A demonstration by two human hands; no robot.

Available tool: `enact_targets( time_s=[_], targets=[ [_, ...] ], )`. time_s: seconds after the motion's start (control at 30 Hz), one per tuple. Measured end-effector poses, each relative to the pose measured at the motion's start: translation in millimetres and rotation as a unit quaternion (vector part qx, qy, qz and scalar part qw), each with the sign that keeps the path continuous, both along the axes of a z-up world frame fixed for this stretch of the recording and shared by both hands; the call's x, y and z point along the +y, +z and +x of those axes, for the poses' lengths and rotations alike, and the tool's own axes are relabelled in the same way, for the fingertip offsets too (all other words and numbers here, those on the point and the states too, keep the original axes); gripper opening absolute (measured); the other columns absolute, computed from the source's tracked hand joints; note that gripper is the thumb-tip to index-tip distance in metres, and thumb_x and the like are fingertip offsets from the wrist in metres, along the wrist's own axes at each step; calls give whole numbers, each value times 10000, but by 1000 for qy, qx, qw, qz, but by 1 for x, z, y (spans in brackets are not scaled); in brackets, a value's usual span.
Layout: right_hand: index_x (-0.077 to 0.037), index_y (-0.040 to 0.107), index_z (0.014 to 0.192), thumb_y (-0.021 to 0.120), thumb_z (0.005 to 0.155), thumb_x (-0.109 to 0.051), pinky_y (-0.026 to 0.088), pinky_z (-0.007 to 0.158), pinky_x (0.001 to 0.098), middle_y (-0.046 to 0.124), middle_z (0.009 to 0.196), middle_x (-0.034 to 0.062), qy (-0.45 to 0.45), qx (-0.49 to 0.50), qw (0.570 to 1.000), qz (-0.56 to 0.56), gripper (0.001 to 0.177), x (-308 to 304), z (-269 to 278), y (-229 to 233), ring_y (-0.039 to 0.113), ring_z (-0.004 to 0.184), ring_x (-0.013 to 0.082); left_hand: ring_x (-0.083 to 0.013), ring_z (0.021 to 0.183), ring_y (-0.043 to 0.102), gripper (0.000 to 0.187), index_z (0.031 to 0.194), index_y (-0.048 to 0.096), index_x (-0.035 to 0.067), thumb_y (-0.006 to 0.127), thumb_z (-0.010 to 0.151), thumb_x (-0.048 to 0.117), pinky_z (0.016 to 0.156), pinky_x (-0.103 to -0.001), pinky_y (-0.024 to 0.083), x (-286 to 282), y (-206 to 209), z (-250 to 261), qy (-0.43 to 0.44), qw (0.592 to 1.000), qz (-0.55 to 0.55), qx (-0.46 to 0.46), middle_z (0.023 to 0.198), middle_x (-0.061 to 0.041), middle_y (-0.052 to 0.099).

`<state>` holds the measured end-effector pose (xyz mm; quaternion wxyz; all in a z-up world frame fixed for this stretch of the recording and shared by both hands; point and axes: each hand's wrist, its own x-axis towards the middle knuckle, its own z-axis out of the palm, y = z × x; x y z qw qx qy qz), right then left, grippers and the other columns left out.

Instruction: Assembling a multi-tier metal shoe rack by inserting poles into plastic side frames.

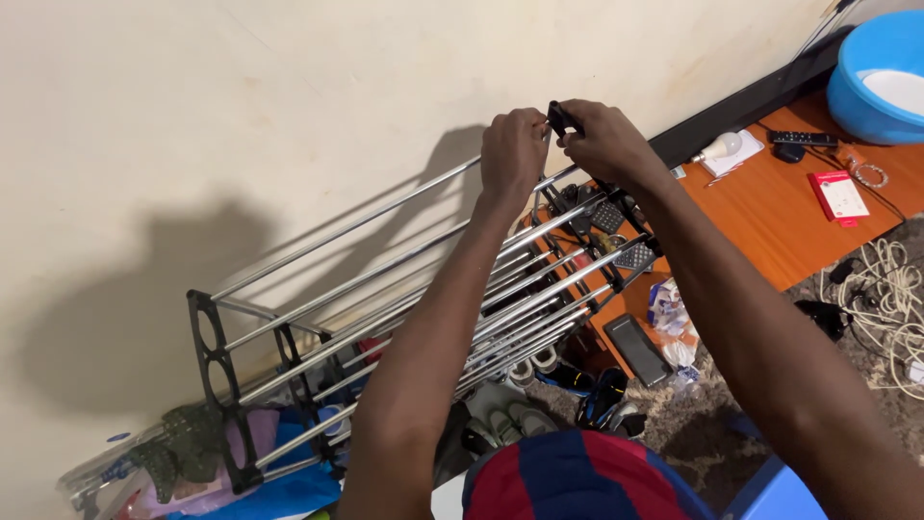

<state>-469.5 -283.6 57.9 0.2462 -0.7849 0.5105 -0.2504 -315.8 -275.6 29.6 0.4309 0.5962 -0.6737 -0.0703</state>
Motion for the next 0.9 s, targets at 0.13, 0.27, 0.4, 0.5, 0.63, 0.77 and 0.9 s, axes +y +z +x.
enact_targets(
  time_s=[0.13, 0.27, 0.4, 0.5, 0.63, 0.77, 0.9],
  targets=[
    [-18, 664, 1170, 598, 928, -92, 521, 729, 437, 718, 908, 150, -15, 8, 999, 44, 261, 1, -2, 1, 666, 781, 262, -326, 698, 751, 133, 877, 789, 71, 705, 923, 163, 623, -449, 573, 1, 6, 1, 4, 999, 50, -6, 748, -157, 743],
    [-15, 632, 1221, 537, 1044, -193, 528, 811, 367, 685, 1033, 131, 52, -117, 984, 127, 269, -9, -12, -12, 625, 912, 192, -320, 737, 749, 134, 908, 791, 88, 720, 911, 201, 648, -450, 571, 6, 12, 0, 3, 998, 51, -31, 784, -124, 759],
    [-10, 626, 1346, 516, 1131, -292, 477, 807, 390, 625, 1088, 207, 73, -108, 980, 149, 372, 8, -26, 0, 534, 916, 219, -283, 722, 755, 196, 1026, 776, 86, 691, 930, 234, 651, -427, 588, 15, 14, 6, -16, 991, 125, -48, 807, -109, 761],
    [-85, 529, 1461, 506, 1088, -371, 533, 870, 386, 678, 1160, 109, -22, -40, 984, 174, 471, 39, -38, 24, 644, 997, 216, -332, 736, 746, 367, 1079, 743, -60, 723, 818, 198, 640, -443, 574, 31, 12, 8, -12, 984, -151, -97, 840, -170, 765],
    [-34, 475, 1495, 552, 1051, -274, 555, 960, 340, 676, 1256, 141, 9, -191, 969, 159, 511, 51, -62, 10, 675, 1121, 188, -279, 807, 770, 269, 1143, 740, 11, 662, 955, 187, 734, -410, 594, 52, 15, 4, -94, 994, -3, -48, 949, -159, 765],
    [-39, 496, 1487, 641, 991, -161, 561, 940, 334, 688, 1302, 167, 21, -209, 967, 147, 531, 63, -54, 11, 674, 1099, 203, -319, 812, 756, 256, 1085, 748, 42, 712, 929, 242, 722, -461, 568, 69, 37, -10, -123, 982, 128, -56, 862, -153, 767],
    [-43, 505, 1488, 617, 957, -70, 585, 908, 338, 679, 1316, 150, 50, -213, 968, 125, 543, 62, -48, 4, 690, 1099, 198, -359, 830, 746, 216, 1042, 755, 36, 743, 880, 177, 706, -478, 574, 62, 21, -18, -134, 985, 77, -70, 860, -167, 766]
  ],
)
